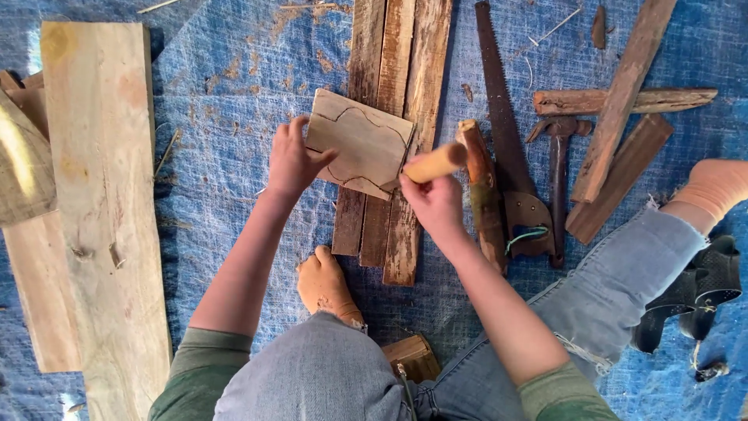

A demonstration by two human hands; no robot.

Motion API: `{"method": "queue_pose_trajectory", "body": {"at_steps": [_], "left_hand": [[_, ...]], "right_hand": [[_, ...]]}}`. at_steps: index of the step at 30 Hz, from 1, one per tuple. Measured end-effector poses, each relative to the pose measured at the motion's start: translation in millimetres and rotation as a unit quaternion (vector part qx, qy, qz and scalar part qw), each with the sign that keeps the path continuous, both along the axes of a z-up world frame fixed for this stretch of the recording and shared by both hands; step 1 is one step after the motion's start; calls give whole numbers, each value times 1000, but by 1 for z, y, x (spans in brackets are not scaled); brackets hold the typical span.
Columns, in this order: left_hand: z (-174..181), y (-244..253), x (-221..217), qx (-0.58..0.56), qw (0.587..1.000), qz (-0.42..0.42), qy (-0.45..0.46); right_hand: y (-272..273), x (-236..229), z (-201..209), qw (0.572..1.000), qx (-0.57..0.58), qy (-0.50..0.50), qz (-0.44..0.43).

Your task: A person uses a wooden mallet and a chisel to carve a decorative shape into a wooden board while sitting on a tarp.

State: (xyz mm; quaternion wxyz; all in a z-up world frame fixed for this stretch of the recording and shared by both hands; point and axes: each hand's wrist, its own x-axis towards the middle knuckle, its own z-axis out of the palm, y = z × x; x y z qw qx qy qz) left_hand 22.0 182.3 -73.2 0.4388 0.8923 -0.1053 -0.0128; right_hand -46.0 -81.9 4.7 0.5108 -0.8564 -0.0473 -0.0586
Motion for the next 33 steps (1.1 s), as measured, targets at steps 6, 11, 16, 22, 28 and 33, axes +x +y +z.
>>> {"method": "queue_pose_trajectory", "body": {"at_steps": [6, 11, 16, 22, 28, 33], "left_hand": [[-50, 11, -26, 39, 966, 73, 243], [-53, -20, -17, 10, 988, 18, 156], [-62, -32, -12, -17, 990, 15, 137], [-63, -31, -10, -75, 991, 18, 107], [-61, -30, -6, -128, 987, 12, 96], [-55, -32, -2, -150, 984, 13, 97]], "right_hand": [[-16, -18, 55, 997, 79, -23, -12], [-27, -15, 64, 998, 54, 7, -5], [-28, -8, 46, 998, 49, 12, 46], [-23, 8, 33, 983, 101, 98, 115], [-21, 23, 29, 976, 89, 121, 158], [-13, 35, 44, 971, 56, 158, 172]]}}
